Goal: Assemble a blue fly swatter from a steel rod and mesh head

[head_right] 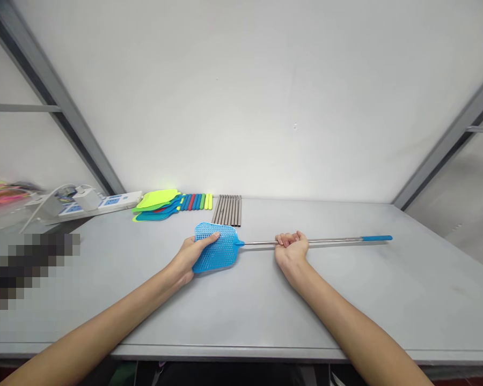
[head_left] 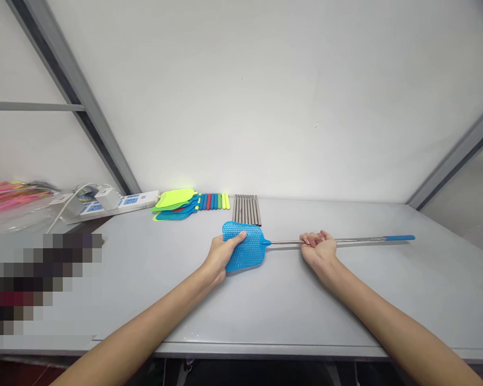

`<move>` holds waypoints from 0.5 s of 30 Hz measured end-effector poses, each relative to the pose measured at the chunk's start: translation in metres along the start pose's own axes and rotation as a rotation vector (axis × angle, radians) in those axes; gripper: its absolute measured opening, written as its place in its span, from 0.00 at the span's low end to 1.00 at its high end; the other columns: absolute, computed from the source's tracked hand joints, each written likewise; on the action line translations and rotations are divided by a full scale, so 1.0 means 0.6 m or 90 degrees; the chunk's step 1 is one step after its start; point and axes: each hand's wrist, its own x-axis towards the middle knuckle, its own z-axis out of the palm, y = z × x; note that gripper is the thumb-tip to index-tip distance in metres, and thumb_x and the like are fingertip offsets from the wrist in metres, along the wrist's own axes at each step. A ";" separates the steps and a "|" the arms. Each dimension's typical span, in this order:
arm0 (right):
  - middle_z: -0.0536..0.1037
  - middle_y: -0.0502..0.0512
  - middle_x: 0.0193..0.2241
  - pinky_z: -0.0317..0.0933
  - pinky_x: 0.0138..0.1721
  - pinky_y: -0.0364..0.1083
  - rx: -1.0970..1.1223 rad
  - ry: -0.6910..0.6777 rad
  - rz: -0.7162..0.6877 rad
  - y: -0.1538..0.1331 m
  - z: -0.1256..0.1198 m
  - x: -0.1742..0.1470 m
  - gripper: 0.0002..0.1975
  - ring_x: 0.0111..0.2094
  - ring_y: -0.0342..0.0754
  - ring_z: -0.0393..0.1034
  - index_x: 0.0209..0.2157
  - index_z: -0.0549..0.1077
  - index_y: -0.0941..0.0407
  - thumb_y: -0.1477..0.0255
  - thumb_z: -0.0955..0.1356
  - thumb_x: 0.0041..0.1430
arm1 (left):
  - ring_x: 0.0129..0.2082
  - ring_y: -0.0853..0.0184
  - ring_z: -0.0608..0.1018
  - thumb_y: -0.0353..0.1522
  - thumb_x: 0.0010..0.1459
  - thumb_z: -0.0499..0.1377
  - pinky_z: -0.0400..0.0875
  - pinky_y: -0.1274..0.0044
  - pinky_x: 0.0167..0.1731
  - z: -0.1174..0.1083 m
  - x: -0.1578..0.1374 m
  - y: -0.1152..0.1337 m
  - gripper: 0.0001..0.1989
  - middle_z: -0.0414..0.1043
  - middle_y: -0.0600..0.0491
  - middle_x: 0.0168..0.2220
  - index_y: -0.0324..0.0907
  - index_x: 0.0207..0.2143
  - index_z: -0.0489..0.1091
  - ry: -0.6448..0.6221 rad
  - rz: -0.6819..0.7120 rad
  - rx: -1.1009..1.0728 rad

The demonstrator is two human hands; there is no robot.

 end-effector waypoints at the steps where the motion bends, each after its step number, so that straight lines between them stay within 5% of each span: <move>1: 0.41 0.40 0.08 0.41 0.12 0.39 0.000 -0.001 0.000 0.000 0.000 0.000 0.13 0.08 0.37 0.38 0.18 0.38 0.56 0.78 0.52 0.50 | 0.31 0.61 0.76 0.36 0.37 0.64 0.72 0.72 0.31 0.000 -0.001 0.000 0.16 0.73 0.45 0.33 0.36 0.30 0.70 0.000 0.002 0.002; 15: 0.40 0.40 0.08 0.41 0.13 0.40 -0.028 -0.037 0.018 0.002 -0.002 0.002 0.13 0.08 0.36 0.38 0.19 0.37 0.57 0.77 0.50 0.53 | 0.29 0.62 0.76 0.35 0.38 0.63 0.72 0.72 0.31 0.001 -0.001 -0.001 0.16 0.74 0.45 0.31 0.36 0.32 0.70 -0.039 -0.009 -0.015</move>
